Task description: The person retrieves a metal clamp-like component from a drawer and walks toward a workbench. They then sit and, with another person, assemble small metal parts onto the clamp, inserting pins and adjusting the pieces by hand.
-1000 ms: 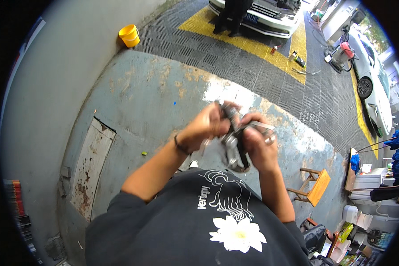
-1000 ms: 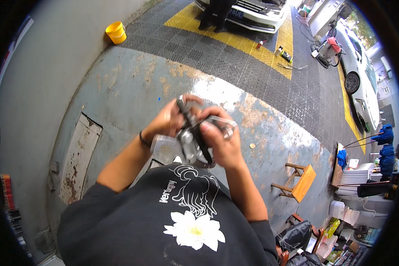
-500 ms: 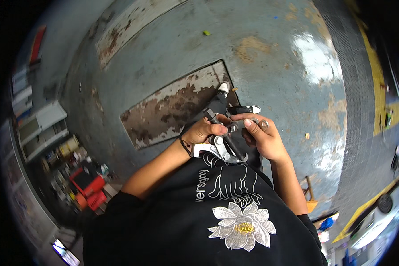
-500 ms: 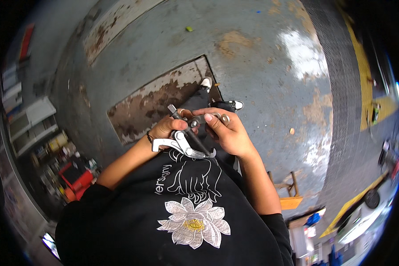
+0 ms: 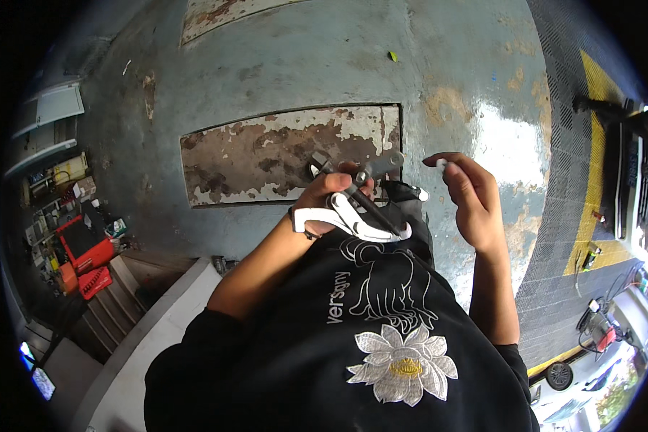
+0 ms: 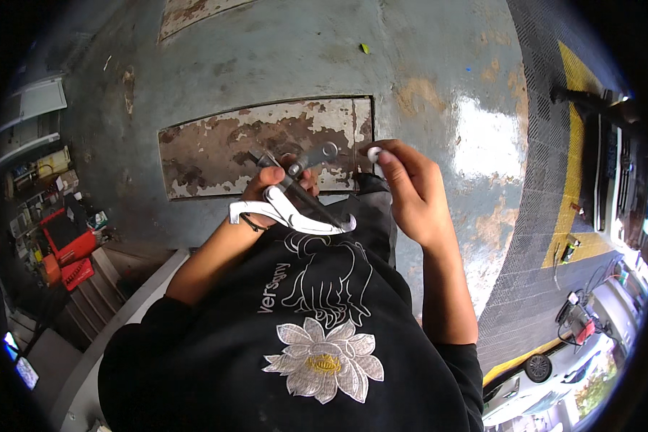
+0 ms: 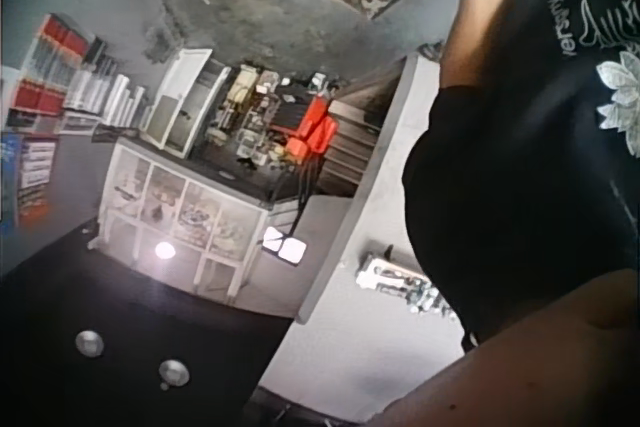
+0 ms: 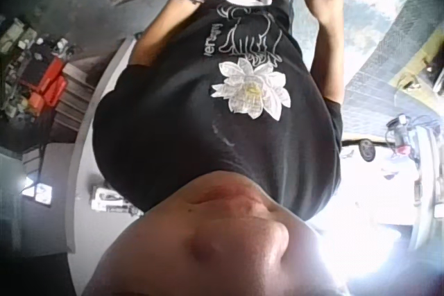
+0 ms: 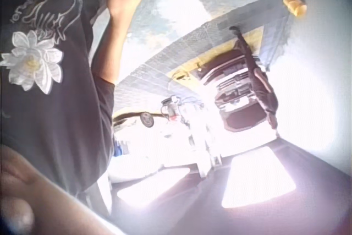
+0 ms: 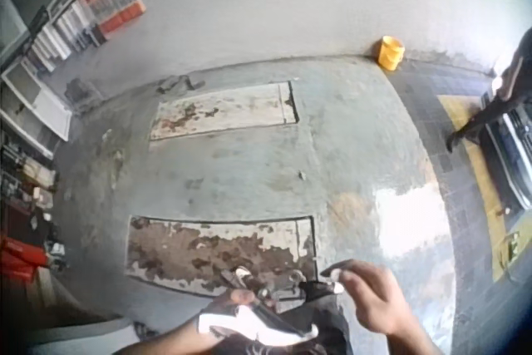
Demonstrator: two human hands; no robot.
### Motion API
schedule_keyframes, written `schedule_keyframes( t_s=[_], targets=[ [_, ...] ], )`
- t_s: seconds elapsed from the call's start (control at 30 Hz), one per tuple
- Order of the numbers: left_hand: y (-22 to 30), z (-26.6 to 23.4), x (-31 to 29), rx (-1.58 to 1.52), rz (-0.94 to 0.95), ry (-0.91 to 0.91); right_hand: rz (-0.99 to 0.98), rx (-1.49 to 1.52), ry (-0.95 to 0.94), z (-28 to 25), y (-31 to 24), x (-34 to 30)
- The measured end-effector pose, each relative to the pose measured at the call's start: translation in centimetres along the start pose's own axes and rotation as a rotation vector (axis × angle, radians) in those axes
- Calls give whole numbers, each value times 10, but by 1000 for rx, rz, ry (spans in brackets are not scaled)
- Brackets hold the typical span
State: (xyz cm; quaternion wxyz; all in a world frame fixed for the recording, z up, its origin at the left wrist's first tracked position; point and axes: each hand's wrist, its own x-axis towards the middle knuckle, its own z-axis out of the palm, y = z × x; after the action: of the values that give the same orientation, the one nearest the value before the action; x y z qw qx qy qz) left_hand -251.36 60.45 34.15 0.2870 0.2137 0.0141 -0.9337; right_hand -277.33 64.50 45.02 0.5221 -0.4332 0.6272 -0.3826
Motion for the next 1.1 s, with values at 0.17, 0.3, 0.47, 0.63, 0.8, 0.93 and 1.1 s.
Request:
schedule_keyframes(
  t_s=[0.17, 0.3, 0.47, 0.63, 0.8, 0.93, 1.1],
  targets=[
    [99, -12, -74, 115, 141, -68, -104, 143, -152, 136, -79, 8],
    [158, -4, -140, 285, 320, -34, -185, 56, -298, 240, -116, 42],
    [202, -20, -216, 258, 636, 162, -256, -19, -466, 343, -137, 78],
    [255, -65, -286, 447, 818, 317, -271, 31, -656, 451, -146, 119],
    [326, -118, -339, 117, 861, 383, -276, 105, -803, 570, -152, 176],
    [406, -154, -394, 99, 998, 434, -158, 95, -909, 674, -180, 222],
    [491, -174, -484, 116, 1040, 777, -132, -256, -1242, 820, -233, 262]
  ],
)
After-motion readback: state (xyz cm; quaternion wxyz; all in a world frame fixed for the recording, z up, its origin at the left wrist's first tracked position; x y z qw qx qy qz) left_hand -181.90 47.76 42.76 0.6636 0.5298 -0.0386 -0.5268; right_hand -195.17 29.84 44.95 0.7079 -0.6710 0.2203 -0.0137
